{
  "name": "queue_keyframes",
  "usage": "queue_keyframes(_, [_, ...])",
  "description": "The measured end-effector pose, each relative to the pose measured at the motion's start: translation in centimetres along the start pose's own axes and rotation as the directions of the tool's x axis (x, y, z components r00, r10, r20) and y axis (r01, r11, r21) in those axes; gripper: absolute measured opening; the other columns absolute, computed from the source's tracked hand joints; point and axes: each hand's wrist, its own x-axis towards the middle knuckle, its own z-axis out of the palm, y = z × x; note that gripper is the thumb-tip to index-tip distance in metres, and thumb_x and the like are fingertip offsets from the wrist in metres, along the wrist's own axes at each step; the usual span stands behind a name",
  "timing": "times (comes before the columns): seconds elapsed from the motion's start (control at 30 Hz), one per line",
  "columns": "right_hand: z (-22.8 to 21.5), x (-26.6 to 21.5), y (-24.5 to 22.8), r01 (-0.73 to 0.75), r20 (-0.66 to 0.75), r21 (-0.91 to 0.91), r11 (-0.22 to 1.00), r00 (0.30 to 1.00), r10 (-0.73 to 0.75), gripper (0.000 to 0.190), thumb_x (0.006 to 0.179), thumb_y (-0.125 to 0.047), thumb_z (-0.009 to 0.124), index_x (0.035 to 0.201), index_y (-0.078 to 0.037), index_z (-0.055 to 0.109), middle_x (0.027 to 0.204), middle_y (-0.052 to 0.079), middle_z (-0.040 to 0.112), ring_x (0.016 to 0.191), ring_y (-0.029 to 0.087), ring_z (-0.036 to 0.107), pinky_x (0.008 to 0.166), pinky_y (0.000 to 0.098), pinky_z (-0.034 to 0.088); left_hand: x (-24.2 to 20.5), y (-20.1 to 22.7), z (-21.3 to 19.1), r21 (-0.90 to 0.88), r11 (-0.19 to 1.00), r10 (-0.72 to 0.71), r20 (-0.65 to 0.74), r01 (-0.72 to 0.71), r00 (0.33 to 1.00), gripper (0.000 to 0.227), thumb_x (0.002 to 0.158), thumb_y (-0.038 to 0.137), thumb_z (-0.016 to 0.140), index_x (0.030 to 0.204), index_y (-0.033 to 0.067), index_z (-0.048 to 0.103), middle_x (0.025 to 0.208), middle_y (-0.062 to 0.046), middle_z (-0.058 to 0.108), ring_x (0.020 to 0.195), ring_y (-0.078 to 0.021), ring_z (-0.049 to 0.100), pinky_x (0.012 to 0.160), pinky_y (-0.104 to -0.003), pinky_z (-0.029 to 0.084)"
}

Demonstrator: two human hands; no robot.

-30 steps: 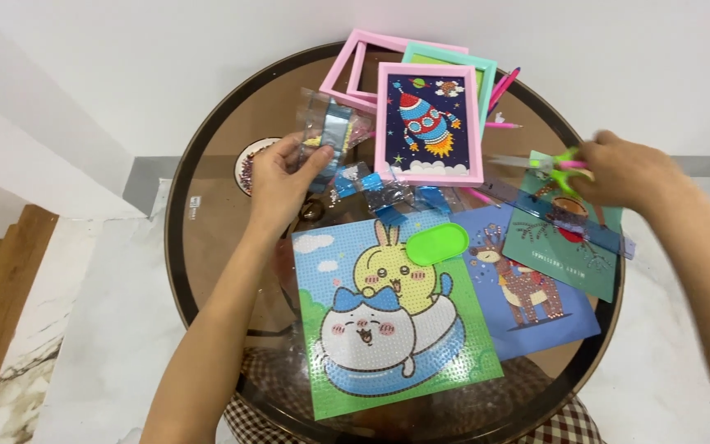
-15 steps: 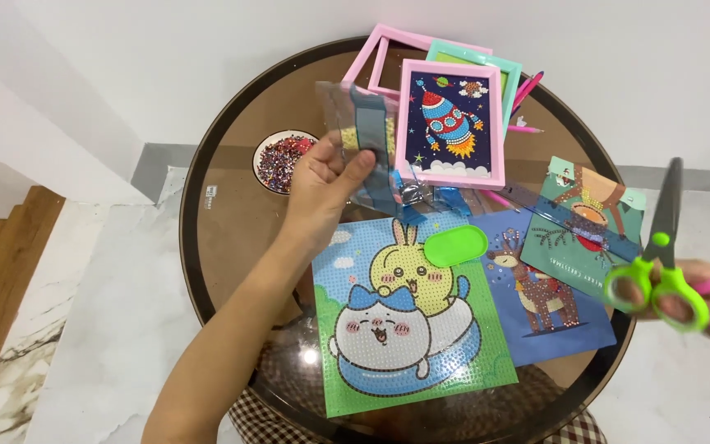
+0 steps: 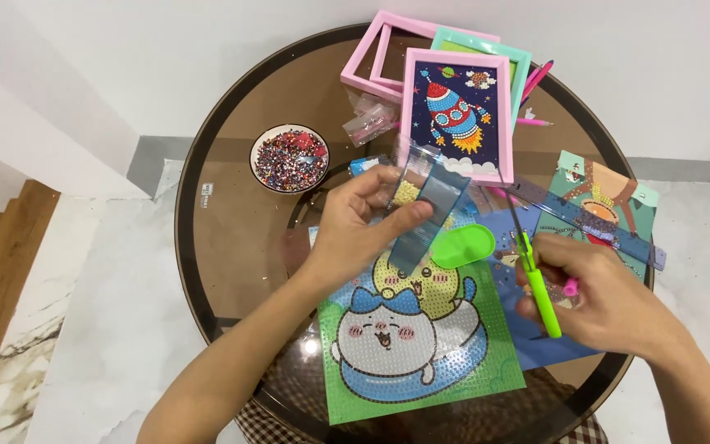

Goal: Organizing various art and craft materials including frames, diamond painting kits, and tools on a glass table.

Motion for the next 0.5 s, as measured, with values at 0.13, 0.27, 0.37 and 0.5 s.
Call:
queue_keyframes(0.13, [0.5,0.3,-0.6,-0.020,0.049,-0.020,1.000,0.999,0.021,0.026,0.062,-0.025,0.082,0.071,-0.013,0.061,0.065,0.001,0.048,0.057,0.019,0.040,0.057,0.0296,0.034,-0.1,0.2,0.3,0.102,0.993,-0.049,-0.047,0.053,0.998,0.024,0.080,0.025,0.074,0.098,0.0117,0.066,0.089,0.003,0.069,0.076,-0.0028,0.061,0.066,-0.018,0.053])
queue_keyframes(0.27, [0.8,0.7,-1.0,0.075,0.045,-0.038,0.996,0.996,-0.073,0.029,0.065,-0.031,0.082,0.071,-0.014,0.060,0.062,0.000,0.047,0.055,0.018,0.040,0.054,0.0294,0.032,-0.2,0.3,0.5,0.111,0.986,-0.120,-0.054,0.125,0.991,0.026,0.078,0.024,0.075,0.099,0.0118,0.066,0.090,0.002,0.068,0.075,-0.0031,0.061,0.065,-0.019,0.053])
queue_keyframes(0.37, [1.0,1.0,-1.3,0.117,0.034,-0.024,0.993,0.993,-0.116,0.032,0.067,-0.030,0.084,0.067,-0.013,0.057,0.060,0.000,0.041,0.056,0.018,0.036,0.054,0.0287,0.030,-0.3,0.4,0.6,0.114,0.988,-0.105,-0.018,0.106,0.994,0.023,0.080,0.021,0.074,0.099,0.0117,0.066,0.087,0.002,0.069,0.076,-0.0032,0.062,0.066,-0.019,0.054])
queue_keyframes(0.5, [1.0,1.1,-1.4,0.141,0.044,-0.023,0.990,0.989,-0.140,0.036,0.071,-0.034,0.083,0.065,-0.013,0.054,0.059,0.000,0.038,0.055,0.017,0.035,0.052,0.0297,0.029,-0.4,0.6,0.6,0.163,0.981,-0.115,0.025,0.109,0.993,0.021,0.081,0.024,0.073,0.098,0.0147,0.066,0.082,0.005,0.067,0.075,-0.0023,0.059,0.066,-0.020,0.052])
